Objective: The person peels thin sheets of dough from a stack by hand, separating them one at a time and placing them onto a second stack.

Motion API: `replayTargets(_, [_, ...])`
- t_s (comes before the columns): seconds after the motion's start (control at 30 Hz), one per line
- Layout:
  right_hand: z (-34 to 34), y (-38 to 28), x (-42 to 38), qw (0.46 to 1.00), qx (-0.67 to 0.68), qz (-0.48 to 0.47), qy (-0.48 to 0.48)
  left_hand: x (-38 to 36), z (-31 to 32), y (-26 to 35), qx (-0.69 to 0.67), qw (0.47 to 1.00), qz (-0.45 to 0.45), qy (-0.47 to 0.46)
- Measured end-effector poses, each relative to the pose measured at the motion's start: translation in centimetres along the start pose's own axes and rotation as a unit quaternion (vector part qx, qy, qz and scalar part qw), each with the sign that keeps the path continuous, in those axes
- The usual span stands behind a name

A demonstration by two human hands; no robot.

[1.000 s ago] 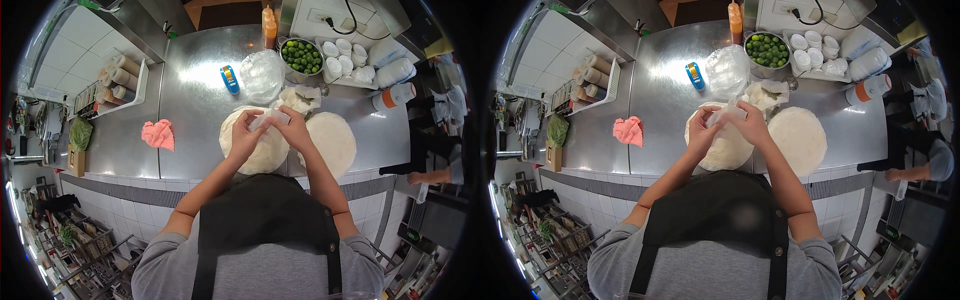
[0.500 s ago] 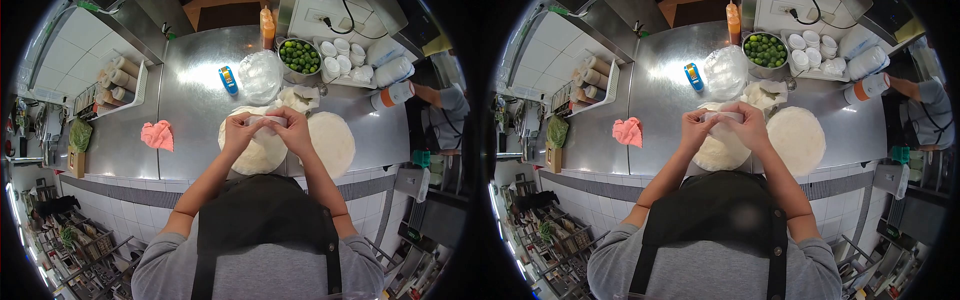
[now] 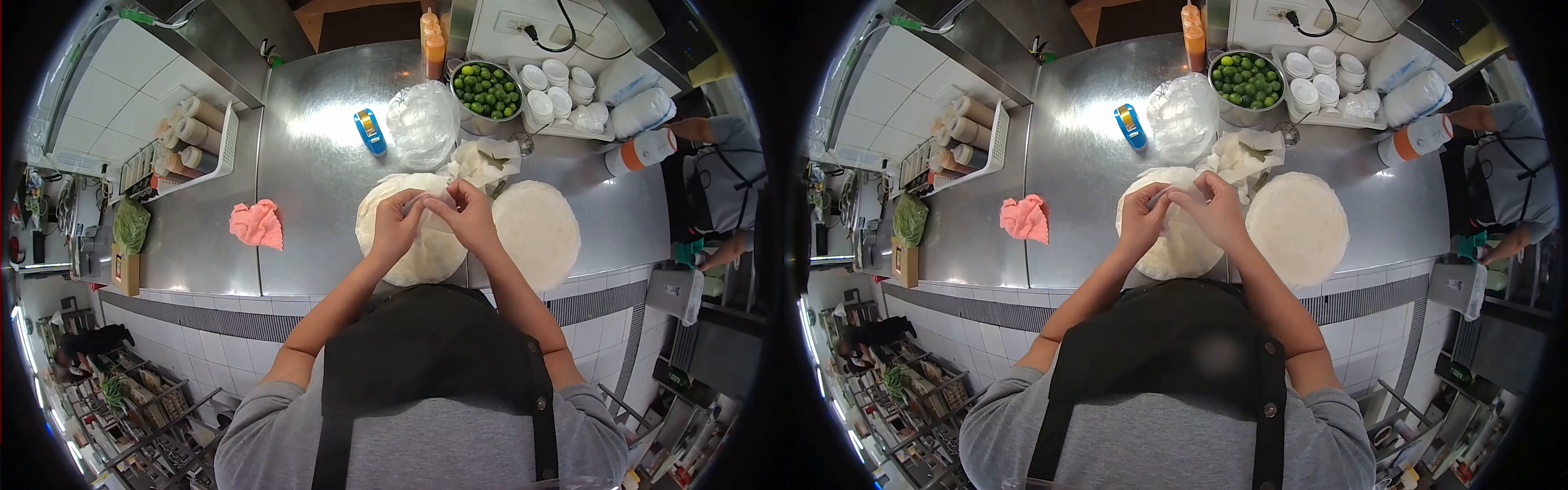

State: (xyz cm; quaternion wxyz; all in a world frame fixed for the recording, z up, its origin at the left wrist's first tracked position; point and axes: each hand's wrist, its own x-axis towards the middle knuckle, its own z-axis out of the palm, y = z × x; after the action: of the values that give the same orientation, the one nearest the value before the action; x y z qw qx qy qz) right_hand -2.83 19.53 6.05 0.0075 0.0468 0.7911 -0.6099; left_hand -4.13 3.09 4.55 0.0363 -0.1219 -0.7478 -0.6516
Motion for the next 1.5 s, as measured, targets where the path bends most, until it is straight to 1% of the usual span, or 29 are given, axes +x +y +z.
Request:
replayTargets(0.03, [-0.3,0.6,0.4,1.000,0.000,0.000,0.000,-0.1,-0.4,0.6,-0.014,0.997,-0.069,-0.013])
replayTargets(0.07, [-0.6,1.8,1.0,0.999,0.038,-0.008,-0.031,-0.1,-0.9,1.1,-0.028,0.990,-0.137,-0.026])
replayTargets(0.1, [-0.9,2.4,1.3,0.995,0.076,-0.016,-0.062,0.1,-1.6,1.4,-0.028,0.990,-0.136,-0.026])
replayTargets(0.17, [-1.5,3.5,1.7,0.996,0.076,-0.006,-0.036,0.6,-2.5,1.7,-0.054,0.965,-0.247,0.070])
replayTargets(0.2, [-1.6,3.2,1.8,0.997,0.078,0.005,-0.012,0.7,-2.4,1.2,-0.054,0.965,-0.247,0.070])
replayTargets(0.27, [-1.2,2.6,1.3,0.996,0.083,0.010,-0.019,0.3,-2.4,-0.6,-0.038,0.984,-0.123,0.122])
replayTargets(0.3, [-1.0,2.1,1.0,0.996,0.087,0.015,-0.025,0.4,-2.5,-1.1,-0.037,0.984,-0.124,0.124])
replayTargets(0.37, [-0.6,1.7,0.7,0.993,0.109,0.006,-0.041,0.5,-2.6,-2.1,0.078,0.995,0.014,0.066])
replayTargets(0.4, [-0.4,1.5,0.5,0.990,0.132,-0.003,-0.057,0.5,-2.5,-1.4,0.078,0.995,0.013,0.067])
replayTargets(0.47, [-0.1,0.9,0.3,0.987,0.144,-0.001,-0.073,0.6,-2.2,0.1,0.003,0.994,-0.110,0.009])
replayTargets(0.5, [-0.2,0.3,0.1,0.984,0.156,0.002,-0.087,0.7,-2.3,0.9,0.003,0.994,-0.110,0.009])
replayTargets(0.57, [-0.8,-1.0,-0.2,0.988,0.128,0.001,-0.085,1.0,-2.6,2.3,0.059,0.995,-0.053,-0.057])
replayTargets(0.7, [-1.6,-0.2,0.3,0.991,0.077,-0.026,-0.107,1.2,-2.1,3.3,0.120,0.991,-0.002,-0.059])
replayTargets(0.77, [-1.6,0.3,0.3,0.988,0.112,-0.017,-0.105,1.3,-1.7,2.2,0.066,0.994,-0.076,-0.035])
replayTargets(0.8, [-1.7,0.1,0.3,0.984,0.146,-0.008,-0.102,1.5,-1.8,2.3,0.066,0.994,-0.076,-0.037])
replayTargets(0.83, [-1.8,-0.1,0.3,0.984,0.146,-0.008,-0.100,1.7,-2.2,2.4,-0.007,0.994,-0.109,-0.005])
replayTargets(0.87, [-2.0,-0.4,0.3,0.976,0.207,0.031,-0.058,2.0,-2.7,2.5,-0.079,0.986,-0.142,0.027])
replayTargets(0.9, [-2.0,-0.7,0.4,0.961,0.268,0.070,-0.015,2.2,-3.1,1.6,-0.069,0.987,-0.130,0.071])
replayTargets(0.93, [-2.0,0.6,0.6,0.961,0.268,0.069,-0.016,2.5,-3.5,1.5,-0.069,0.987,-0.130,0.071])
replayTargets(0.97, [-1.9,3.0,0.8,0.945,0.317,0.080,-0.012,2.7,-3.8,1.3,-0.062,0.983,-0.143,0.094])
replayTargets(1.0, [-1.8,3.0,0.9,0.927,0.365,0.089,-0.008,2.9,-3.9,1.6,-0.057,0.979,-0.155,0.117])
replayTargets(1.03, [-1.7,3.0,0.7,0.927,0.364,0.088,-0.008,2.9,-3.7,1.9,-0.057,0.979,-0.154,0.117])
replayTargets(1.1, [-1.2,1.9,0.1,0.954,0.279,0.089,-0.069,2.6,-3.3,2.7,-0.070,0.985,-0.148,0.047])
replayTargets(1.13, [-1.1,0.5,0.0,0.953,0.280,0.090,-0.070,2.5,-3.4,2.3,-0.070,0.985,-0.148,0.047])
replayTargets(1.2, [-1.3,-1.8,-0.4,0.932,0.333,0.103,-0.095,2.3,-3.3,1.7,-0.034,0.992,-0.103,-0.057])
replayTargets(1.33, [-1.7,-1.8,0.4,0.947,0.286,0.100,-0.107,1.8,-3.3,2.6,-0.047,0.990,-0.090,-0.098])
replayTargets(1.4, [-1.5,-1.9,0.7,0.970,0.207,0.096,-0.081,1.7,-3.2,2.8,0.009,0.994,-0.002,-0.112])
replayTargets(1.43, [-1.5,-1.6,0.8,0.970,0.207,0.096,-0.082,1.6,-3.4,2.9,0.009,0.994,-0.002,-0.112])
replayTargets(1.5, [-1.5,-0.5,1.0,0.986,0.141,0.061,-0.060,1.5,-3.9,3.2,0.006,0.993,-0.088,-0.078])
